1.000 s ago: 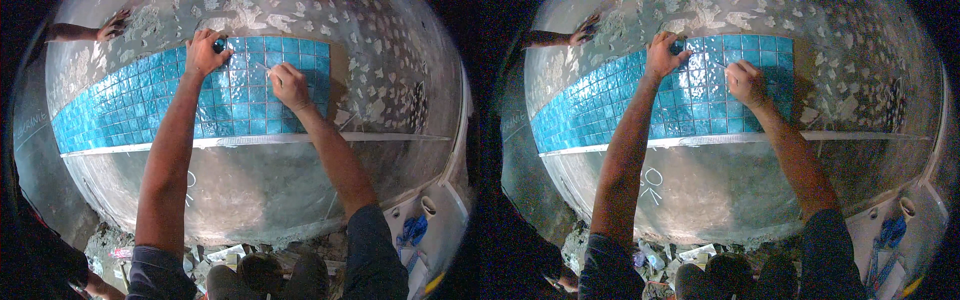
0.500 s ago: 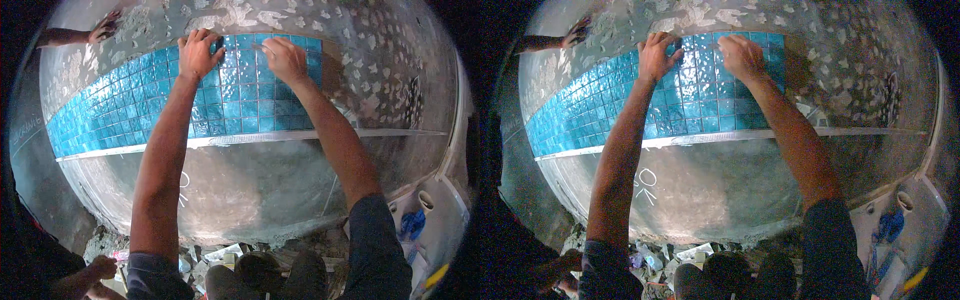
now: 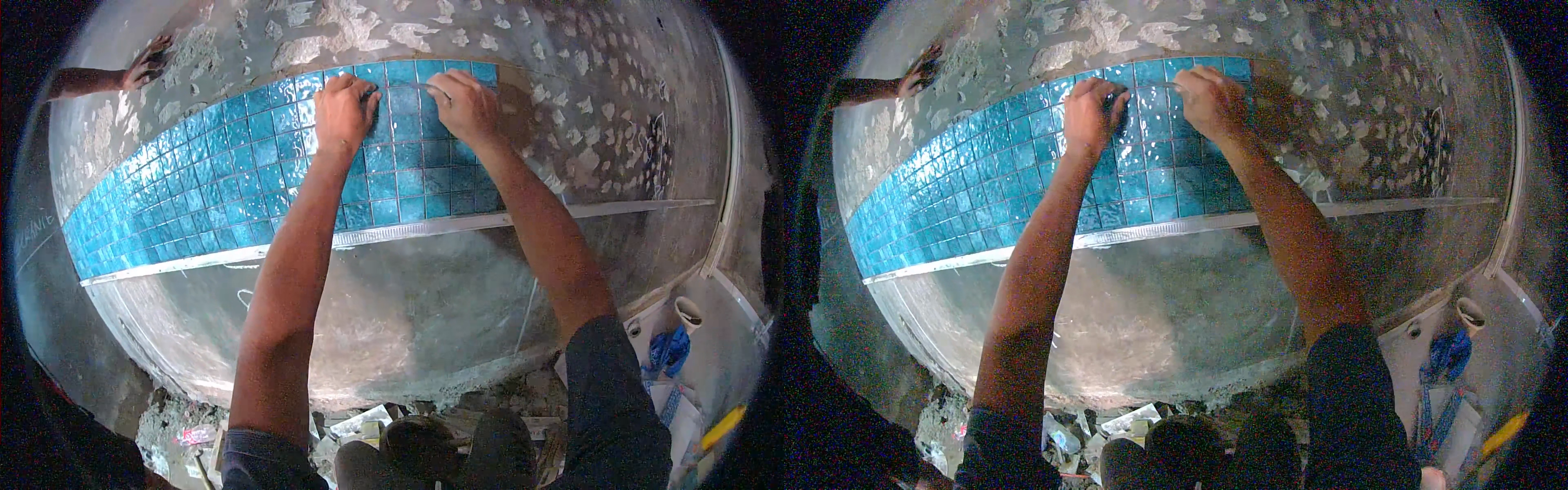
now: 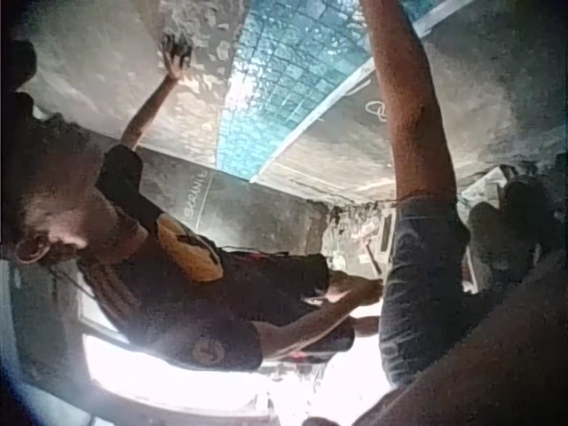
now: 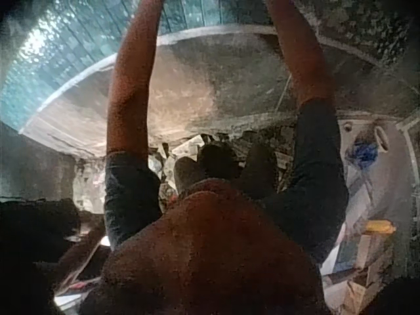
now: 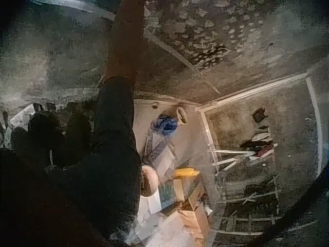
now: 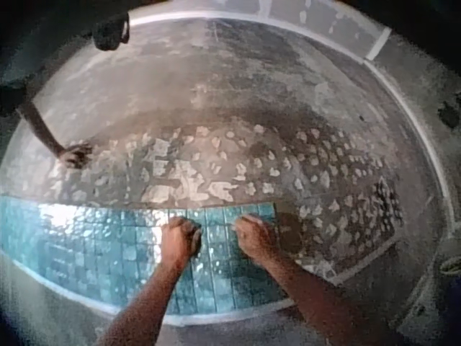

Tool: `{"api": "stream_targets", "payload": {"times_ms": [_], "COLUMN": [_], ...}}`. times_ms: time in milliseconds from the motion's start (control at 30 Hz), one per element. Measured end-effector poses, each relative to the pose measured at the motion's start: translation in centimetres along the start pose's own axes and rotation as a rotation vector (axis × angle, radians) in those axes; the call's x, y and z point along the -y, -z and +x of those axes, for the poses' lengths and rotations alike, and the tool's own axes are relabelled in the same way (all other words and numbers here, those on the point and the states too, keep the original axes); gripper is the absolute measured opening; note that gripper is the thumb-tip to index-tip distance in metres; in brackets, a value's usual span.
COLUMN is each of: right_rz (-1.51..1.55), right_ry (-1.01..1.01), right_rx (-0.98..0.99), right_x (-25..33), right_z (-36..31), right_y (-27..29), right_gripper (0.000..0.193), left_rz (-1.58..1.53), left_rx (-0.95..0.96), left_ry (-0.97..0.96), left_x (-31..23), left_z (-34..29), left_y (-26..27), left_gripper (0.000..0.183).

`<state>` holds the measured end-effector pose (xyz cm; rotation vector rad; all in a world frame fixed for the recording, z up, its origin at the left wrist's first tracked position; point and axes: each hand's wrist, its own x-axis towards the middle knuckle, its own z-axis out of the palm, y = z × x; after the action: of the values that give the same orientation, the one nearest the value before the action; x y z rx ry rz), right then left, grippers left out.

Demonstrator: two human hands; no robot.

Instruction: The person applies adhesive and places small blue tiles along a prepared wall section, using a small scraper to clean the surface and adjust the tiles.

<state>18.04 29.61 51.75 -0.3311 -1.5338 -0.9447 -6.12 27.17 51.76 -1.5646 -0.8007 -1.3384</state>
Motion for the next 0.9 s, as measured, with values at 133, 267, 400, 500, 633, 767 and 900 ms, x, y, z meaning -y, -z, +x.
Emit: {"api": "stream_targets", "payload": {"times_ms": [133,267,400,500,633,767,900], "right_rz": [0.028,0.006,0.031,0.032,0.342,0.293,0.495], "right_ry": [0.032,0.000,-0.032,-0.218,-0.637,-0.738,-0.970], "right_rx": [-0.017,0.055,-0.011,-0.089,-0.059,0.045,0.154], "right_x": [0.5,1.6,1.4,1.2,8.8,11.7,16.0], "right_z": [0.3,0.9,0.6,-0.2,-5.7,-16.8,-27.9], "right_y": [-0.6,-0.7,-0.5,0.3,4.0,6.6,10.1], "right_gripper": [0.006,0.010,0.009,0.013,0.023,0.033,0.026], "left_rz": [-0.022,-0.035,0.167,0.231,0.356,0.325,0.387], "left_rx": [-0.010,-0.050,0.019,-0.002,0.061,0.037,0.004], "left_ry": [0.000,0.033,-0.078,-0.111,-0.070,0.005,0.022], "left_x": [0.3,1.7,-0.2,-2.3,-2.1,-3.9,-2.5], "left_z": [0.3,0.4,-0.2,-2.2,-6.6,-7.1,-7.1], "left_y": [-0.1,-0.2,0.2,-0.8,-1.5,-0.9,1.2], "left_gripper": [0.012,0.014,0.034,0.053,0.051,0.051,0.049]}}
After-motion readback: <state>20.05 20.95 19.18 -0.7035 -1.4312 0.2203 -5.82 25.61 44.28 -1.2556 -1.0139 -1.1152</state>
